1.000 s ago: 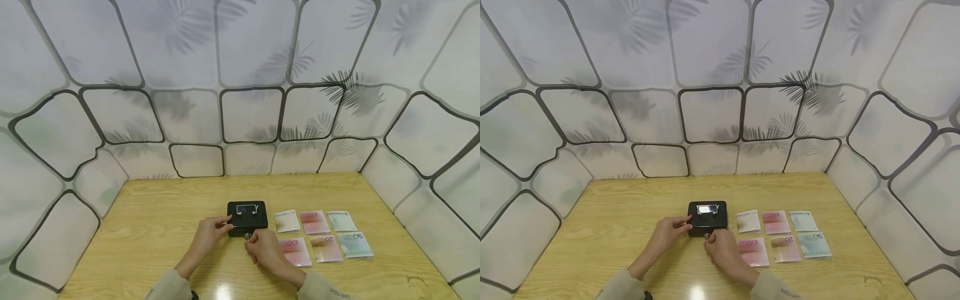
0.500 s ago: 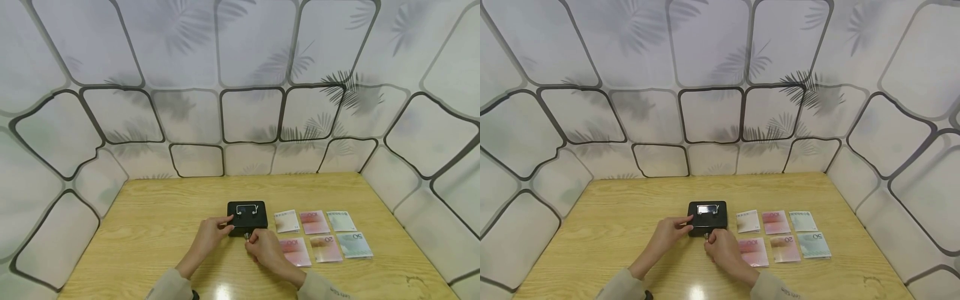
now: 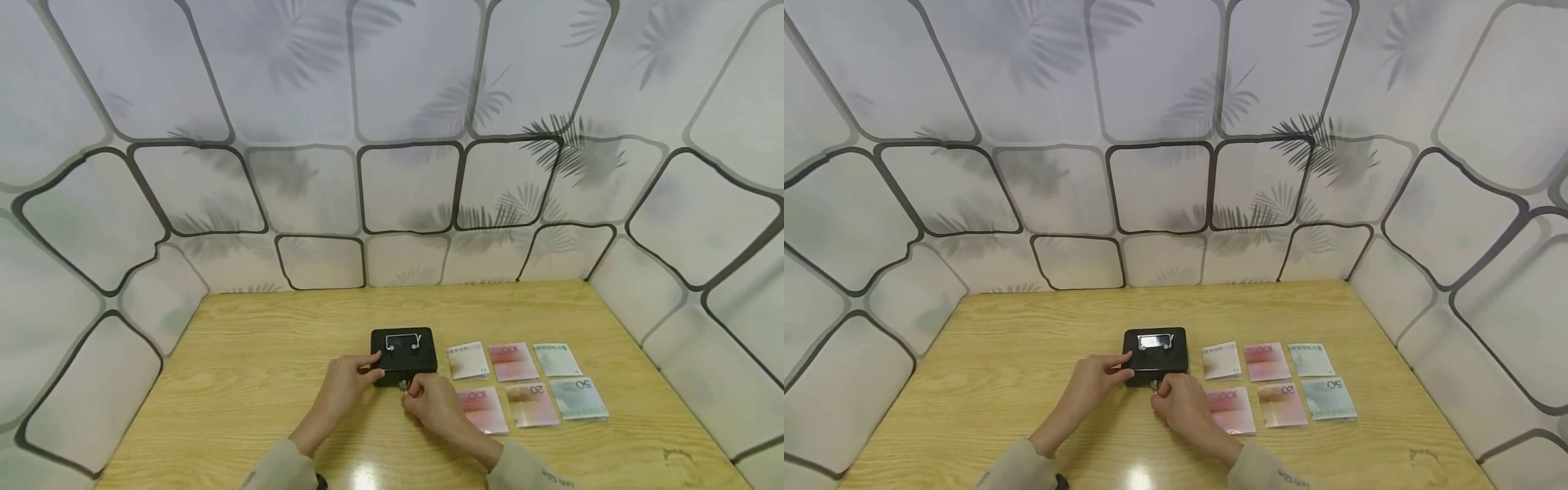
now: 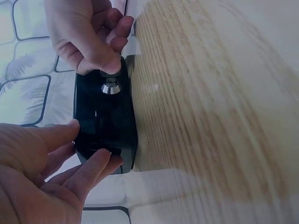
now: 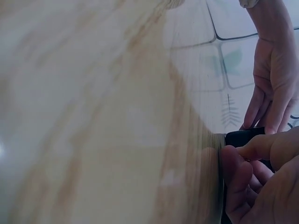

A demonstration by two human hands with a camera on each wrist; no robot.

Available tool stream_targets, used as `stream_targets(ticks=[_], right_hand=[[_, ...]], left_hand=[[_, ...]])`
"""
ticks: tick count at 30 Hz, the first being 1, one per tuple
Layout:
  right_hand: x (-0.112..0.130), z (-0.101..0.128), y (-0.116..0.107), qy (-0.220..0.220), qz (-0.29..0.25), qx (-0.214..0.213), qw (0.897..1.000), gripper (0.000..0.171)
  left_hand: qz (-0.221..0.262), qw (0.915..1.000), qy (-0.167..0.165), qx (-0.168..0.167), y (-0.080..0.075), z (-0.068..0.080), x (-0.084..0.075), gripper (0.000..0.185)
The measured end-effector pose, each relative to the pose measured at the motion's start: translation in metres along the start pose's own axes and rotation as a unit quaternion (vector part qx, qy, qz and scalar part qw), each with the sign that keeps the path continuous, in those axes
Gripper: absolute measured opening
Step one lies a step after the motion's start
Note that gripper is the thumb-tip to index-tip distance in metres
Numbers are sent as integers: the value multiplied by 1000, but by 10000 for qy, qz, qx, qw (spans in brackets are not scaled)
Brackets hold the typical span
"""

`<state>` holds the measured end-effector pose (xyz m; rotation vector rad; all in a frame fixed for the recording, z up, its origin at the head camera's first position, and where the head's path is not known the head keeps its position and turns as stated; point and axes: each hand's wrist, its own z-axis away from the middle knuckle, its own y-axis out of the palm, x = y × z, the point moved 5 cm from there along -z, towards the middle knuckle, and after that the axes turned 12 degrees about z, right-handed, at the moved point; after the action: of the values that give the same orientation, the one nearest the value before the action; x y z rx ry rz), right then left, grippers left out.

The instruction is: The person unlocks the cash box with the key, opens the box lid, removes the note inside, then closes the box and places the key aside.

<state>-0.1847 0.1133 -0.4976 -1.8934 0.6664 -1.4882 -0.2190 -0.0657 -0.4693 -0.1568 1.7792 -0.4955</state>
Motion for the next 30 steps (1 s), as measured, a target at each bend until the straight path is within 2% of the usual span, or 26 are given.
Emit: stream_targets(ticks=[6,12,17,21,26,30], right_hand=[[0,-2,1,-52,-105,-3,9999,21],[-2,-4,3,-60,-146,38,9999,21],[-2,-1,2,-86,155,-90,9998,23],[2,7,3,-180,311,-30,9994,23],[6,14,3,-46,-141,348,9993,21],[5,20,-1,147,-612,758,9951,19]], left_hand=[[-27,10000,-71,-3,0,0,2,35],[-239,9997,27,86,0,0,0,36],[-300,9995,20,125,2,0,-1,37],[-324,9994,75,72,3,0,-2,36],[-306,9994,127,26,2,0,-1,35],[-277,9995,166,31,3,0,0,35]])
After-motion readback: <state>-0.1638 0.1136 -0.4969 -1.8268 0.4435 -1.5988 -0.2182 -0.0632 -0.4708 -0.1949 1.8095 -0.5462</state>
